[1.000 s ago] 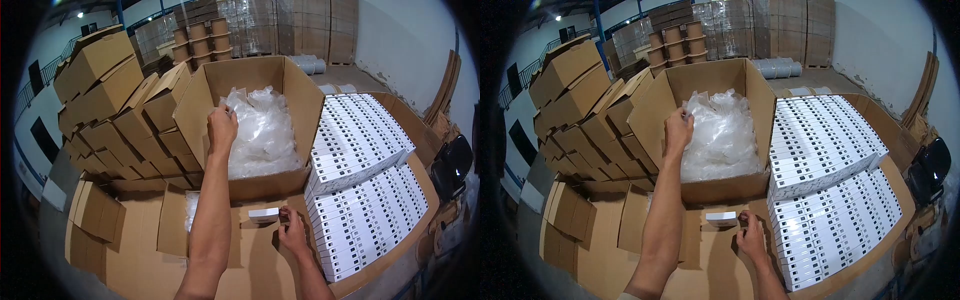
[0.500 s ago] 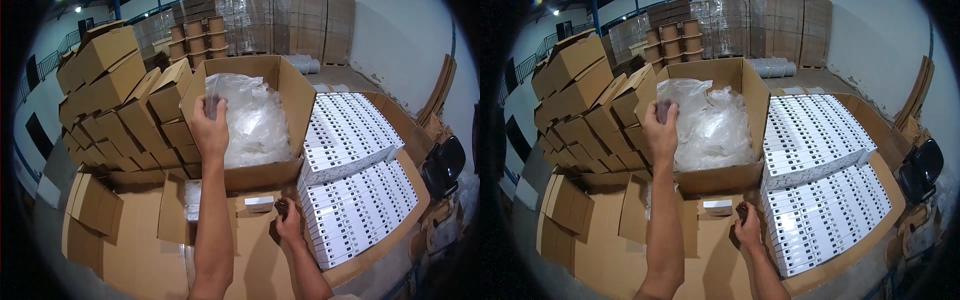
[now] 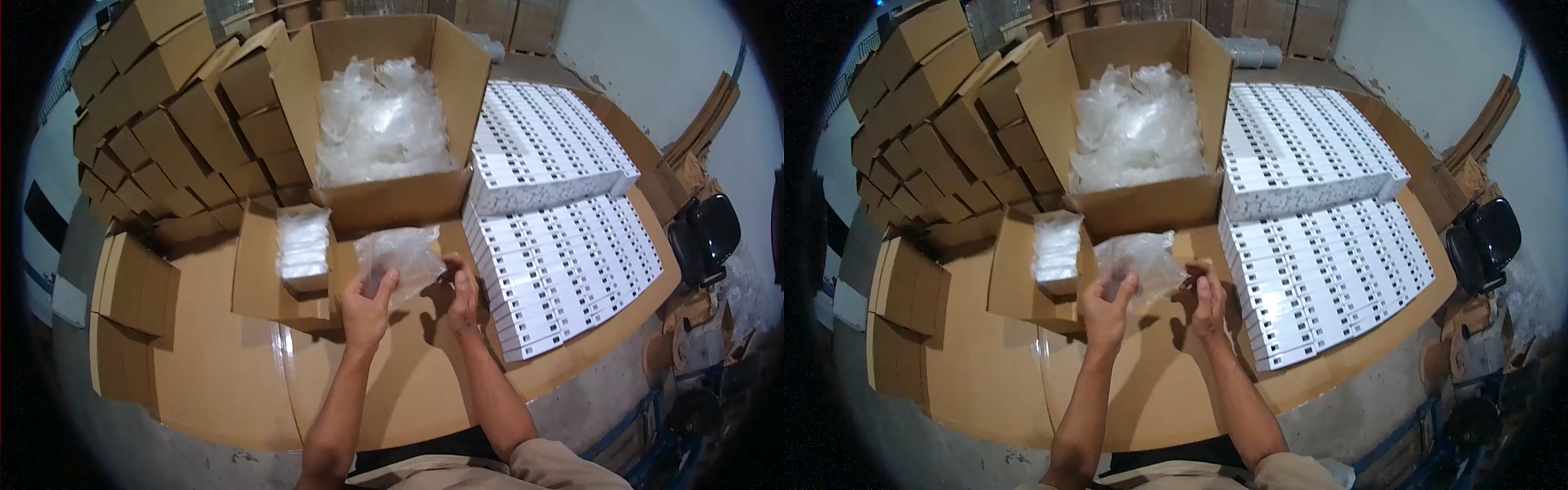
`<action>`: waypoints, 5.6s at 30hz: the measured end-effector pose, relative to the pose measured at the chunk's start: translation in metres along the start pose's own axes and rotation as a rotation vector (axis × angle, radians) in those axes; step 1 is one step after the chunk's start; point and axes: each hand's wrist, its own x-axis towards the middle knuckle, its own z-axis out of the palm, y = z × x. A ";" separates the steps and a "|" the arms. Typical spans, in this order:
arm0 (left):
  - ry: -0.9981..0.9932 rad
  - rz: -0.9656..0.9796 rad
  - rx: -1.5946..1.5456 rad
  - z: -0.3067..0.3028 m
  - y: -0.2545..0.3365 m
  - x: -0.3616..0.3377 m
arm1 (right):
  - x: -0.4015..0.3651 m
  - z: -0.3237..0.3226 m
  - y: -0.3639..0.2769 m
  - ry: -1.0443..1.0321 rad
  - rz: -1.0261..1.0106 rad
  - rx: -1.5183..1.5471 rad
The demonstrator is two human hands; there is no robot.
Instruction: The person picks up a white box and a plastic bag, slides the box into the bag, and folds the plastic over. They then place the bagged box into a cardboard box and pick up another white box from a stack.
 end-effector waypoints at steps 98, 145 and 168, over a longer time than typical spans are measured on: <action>-0.081 0.150 0.256 -0.016 -0.052 0.003 | 0.002 0.025 -0.005 -0.102 -0.515 -0.851; -0.201 -0.110 0.452 -0.025 -0.055 0.011 | 0.033 0.033 -0.047 -0.407 -0.334 -0.653; -0.168 -0.132 0.293 -0.026 -0.051 0.015 | 0.059 0.009 0.047 -0.192 -0.021 -0.239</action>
